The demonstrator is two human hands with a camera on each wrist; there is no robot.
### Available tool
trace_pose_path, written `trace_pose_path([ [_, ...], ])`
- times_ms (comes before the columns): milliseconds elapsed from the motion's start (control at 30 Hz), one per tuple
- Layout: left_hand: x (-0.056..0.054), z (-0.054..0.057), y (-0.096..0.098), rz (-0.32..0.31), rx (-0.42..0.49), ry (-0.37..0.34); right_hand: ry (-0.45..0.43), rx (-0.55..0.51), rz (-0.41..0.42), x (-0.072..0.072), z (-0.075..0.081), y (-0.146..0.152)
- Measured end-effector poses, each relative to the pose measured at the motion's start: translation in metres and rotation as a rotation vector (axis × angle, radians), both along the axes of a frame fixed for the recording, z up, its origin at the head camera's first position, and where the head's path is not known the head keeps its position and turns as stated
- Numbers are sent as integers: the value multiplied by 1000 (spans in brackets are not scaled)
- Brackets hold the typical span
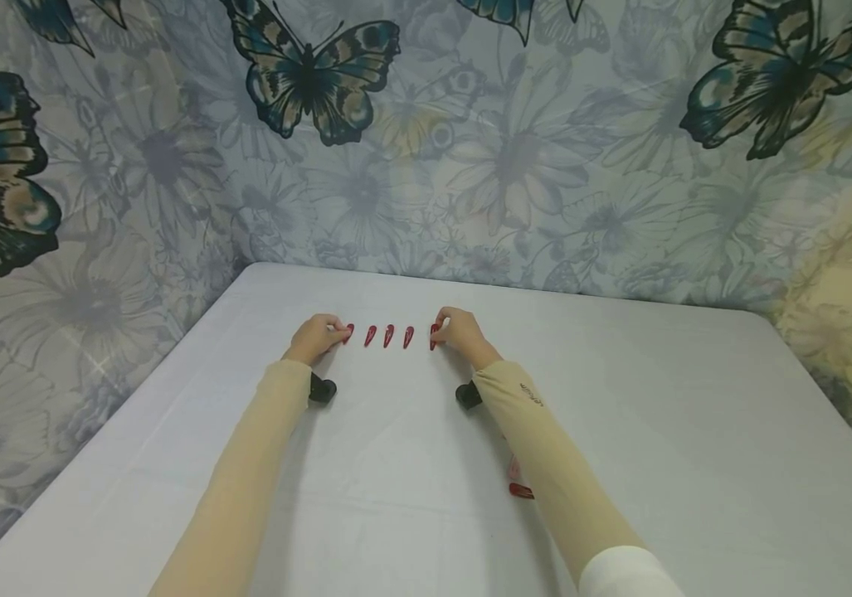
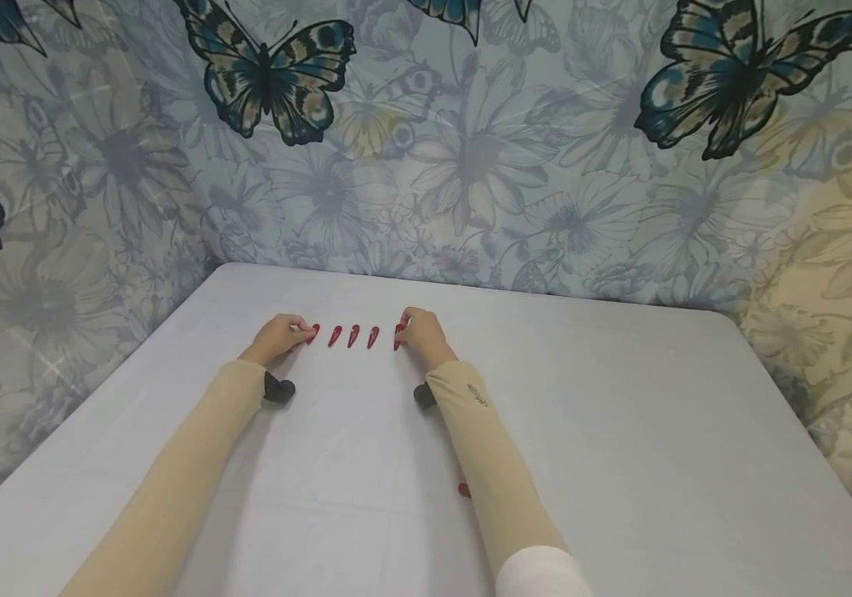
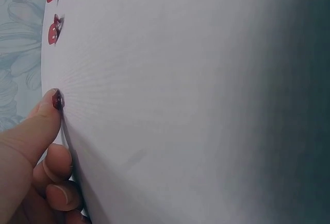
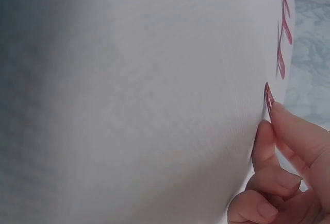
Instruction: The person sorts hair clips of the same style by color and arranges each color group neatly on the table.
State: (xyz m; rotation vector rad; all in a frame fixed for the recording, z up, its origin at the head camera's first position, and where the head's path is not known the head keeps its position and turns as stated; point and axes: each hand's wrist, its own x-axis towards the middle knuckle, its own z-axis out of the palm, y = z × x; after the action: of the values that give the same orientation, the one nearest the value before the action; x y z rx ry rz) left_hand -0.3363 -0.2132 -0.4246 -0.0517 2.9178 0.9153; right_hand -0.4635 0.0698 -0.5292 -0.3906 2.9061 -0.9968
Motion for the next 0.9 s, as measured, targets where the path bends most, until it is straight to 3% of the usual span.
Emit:
trace_pose_path([
  [200,1,1,2,-8,14,0,-62,29,18,10,15,1],
  [333,2,1,1,-11,16,3,-34,23,23,12,16,3],
  [400,3,1,1,-12,14,7,-90,51,10,15,23,0],
  [433,3,1,1,-11,12,10,-58,61,4,9,16,-1],
  [533,3,1,0,-5,11,16,-87,95,-15,-9,0,-2],
  [633,3,1,-1,-4,10,15,-24,91,-32,-36,-32,1],
  [700,3,1,-1,-4,11,13,-37,93,-43,-45,-41,1],
  [800,2,2,-1,-3,14,15,-54,103,-43,-38,-33,-1],
  [900,2,2,0,0,10,18,-32,105,-37,-14,-8,-4],
])
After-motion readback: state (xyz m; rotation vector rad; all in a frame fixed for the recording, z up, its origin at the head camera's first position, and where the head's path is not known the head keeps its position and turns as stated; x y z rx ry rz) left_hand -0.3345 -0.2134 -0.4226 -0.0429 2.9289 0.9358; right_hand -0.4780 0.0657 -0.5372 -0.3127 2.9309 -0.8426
